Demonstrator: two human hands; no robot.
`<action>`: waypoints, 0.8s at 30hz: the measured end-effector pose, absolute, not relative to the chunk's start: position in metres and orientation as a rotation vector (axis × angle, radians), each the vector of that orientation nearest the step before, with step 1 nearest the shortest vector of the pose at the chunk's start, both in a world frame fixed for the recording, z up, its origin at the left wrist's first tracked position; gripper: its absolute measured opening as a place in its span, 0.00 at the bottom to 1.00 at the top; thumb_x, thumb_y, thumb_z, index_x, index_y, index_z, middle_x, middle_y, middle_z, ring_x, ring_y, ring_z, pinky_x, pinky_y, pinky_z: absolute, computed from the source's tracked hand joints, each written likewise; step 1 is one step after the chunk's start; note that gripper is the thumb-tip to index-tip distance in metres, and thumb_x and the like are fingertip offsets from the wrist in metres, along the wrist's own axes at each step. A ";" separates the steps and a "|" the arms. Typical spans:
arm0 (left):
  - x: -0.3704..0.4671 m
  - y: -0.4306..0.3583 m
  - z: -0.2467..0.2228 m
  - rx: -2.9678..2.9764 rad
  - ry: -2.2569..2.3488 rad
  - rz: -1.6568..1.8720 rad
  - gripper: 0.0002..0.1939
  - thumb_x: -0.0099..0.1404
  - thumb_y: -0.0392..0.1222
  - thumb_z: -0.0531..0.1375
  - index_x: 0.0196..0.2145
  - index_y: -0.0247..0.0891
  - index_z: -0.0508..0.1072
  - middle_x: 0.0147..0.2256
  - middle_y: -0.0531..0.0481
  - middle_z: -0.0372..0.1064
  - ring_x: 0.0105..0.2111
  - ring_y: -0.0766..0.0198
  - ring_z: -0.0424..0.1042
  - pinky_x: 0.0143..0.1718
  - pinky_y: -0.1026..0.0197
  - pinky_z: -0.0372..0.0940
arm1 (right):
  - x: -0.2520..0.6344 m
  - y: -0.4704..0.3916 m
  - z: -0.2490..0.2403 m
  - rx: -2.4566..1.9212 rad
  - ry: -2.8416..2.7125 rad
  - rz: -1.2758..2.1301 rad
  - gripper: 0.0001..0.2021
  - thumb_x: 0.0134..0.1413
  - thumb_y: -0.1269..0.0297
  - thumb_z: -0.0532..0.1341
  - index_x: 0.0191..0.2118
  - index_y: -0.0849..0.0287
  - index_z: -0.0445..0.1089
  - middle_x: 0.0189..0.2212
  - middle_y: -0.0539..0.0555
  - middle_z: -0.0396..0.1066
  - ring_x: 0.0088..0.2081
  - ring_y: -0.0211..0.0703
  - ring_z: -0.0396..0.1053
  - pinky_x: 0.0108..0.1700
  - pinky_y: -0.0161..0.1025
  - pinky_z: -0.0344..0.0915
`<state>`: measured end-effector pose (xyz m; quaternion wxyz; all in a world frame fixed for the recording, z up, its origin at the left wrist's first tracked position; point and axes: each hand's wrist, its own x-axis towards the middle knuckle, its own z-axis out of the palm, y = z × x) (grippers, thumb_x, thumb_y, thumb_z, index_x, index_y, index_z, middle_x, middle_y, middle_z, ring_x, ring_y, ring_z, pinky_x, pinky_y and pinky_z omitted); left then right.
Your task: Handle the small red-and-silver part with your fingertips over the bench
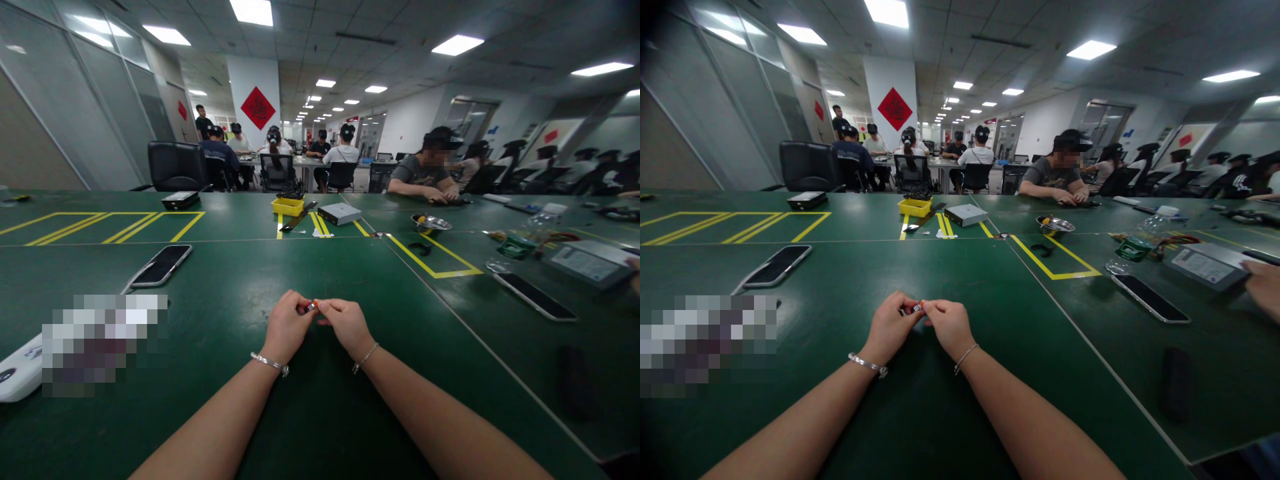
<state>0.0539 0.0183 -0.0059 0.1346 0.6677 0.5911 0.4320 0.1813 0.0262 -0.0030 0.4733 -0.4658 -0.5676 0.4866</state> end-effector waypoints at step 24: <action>0.049 0.028 -0.017 1.658 1.603 1.193 0.13 0.54 0.46 0.52 0.36 0.38 0.65 0.35 0.48 0.67 0.36 0.65 0.67 0.38 0.60 0.60 | 0.441 0.074 -0.007 -2.402 -1.266 0.080 0.15 0.42 0.61 0.51 0.34 0.57 0.72 0.32 0.62 0.70 0.26 0.48 0.66 0.26 0.42 0.58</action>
